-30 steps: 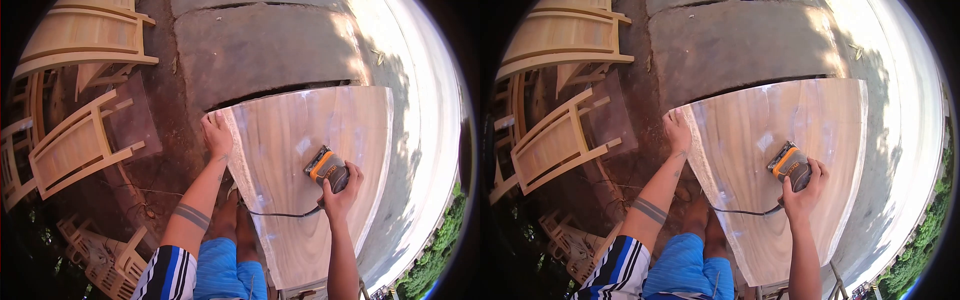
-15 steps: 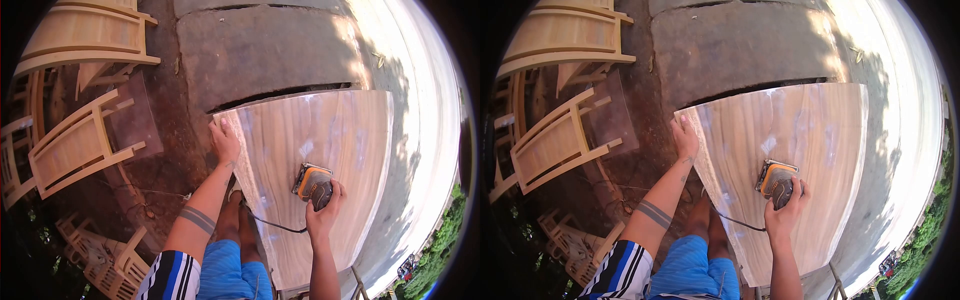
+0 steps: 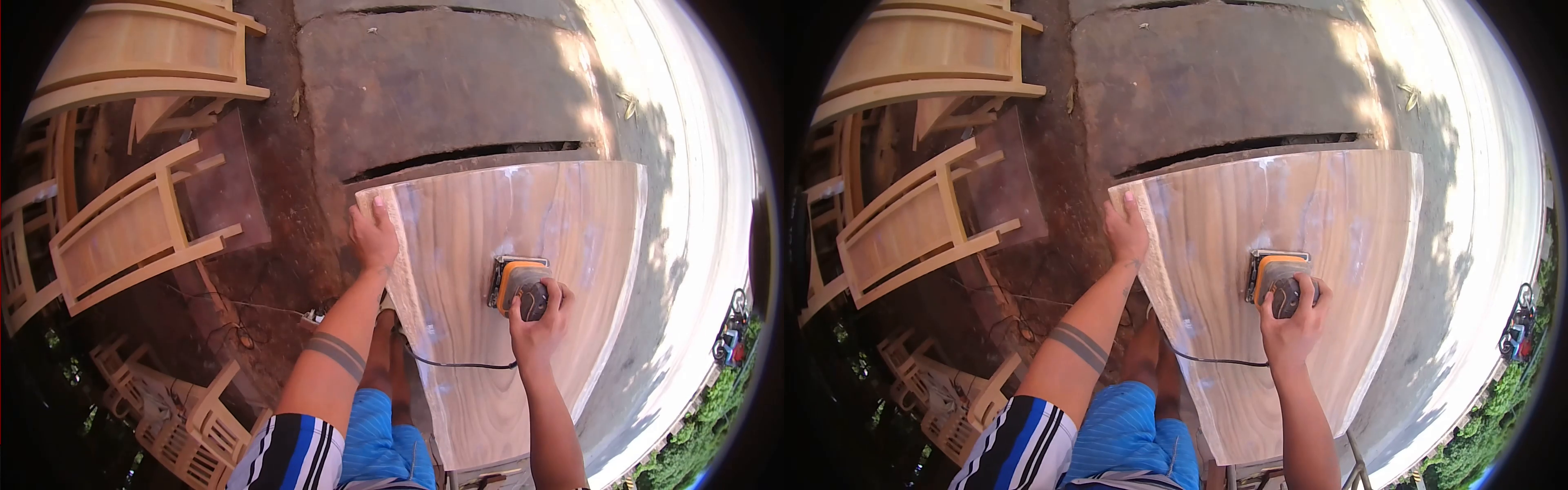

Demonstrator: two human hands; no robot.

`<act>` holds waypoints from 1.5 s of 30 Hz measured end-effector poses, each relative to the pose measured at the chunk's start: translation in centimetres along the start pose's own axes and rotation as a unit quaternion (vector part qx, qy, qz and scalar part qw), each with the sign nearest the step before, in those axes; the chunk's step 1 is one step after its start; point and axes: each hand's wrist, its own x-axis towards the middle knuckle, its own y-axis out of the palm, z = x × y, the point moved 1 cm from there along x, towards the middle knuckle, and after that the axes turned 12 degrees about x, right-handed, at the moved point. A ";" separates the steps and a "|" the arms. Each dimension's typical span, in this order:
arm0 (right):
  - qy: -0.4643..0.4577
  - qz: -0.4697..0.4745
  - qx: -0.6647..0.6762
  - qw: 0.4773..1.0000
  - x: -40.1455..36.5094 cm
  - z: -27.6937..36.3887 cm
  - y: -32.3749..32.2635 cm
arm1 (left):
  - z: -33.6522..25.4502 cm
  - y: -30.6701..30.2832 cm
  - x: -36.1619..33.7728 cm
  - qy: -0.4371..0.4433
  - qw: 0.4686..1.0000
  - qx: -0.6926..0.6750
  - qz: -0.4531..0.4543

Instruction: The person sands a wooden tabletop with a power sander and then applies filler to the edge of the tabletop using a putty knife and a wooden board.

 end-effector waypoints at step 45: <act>-0.017 0.014 -0.039 0.999 5.7 1.9 1.5 | 0.8 0.0 0.5 0.000 0.998 -0.046 0.044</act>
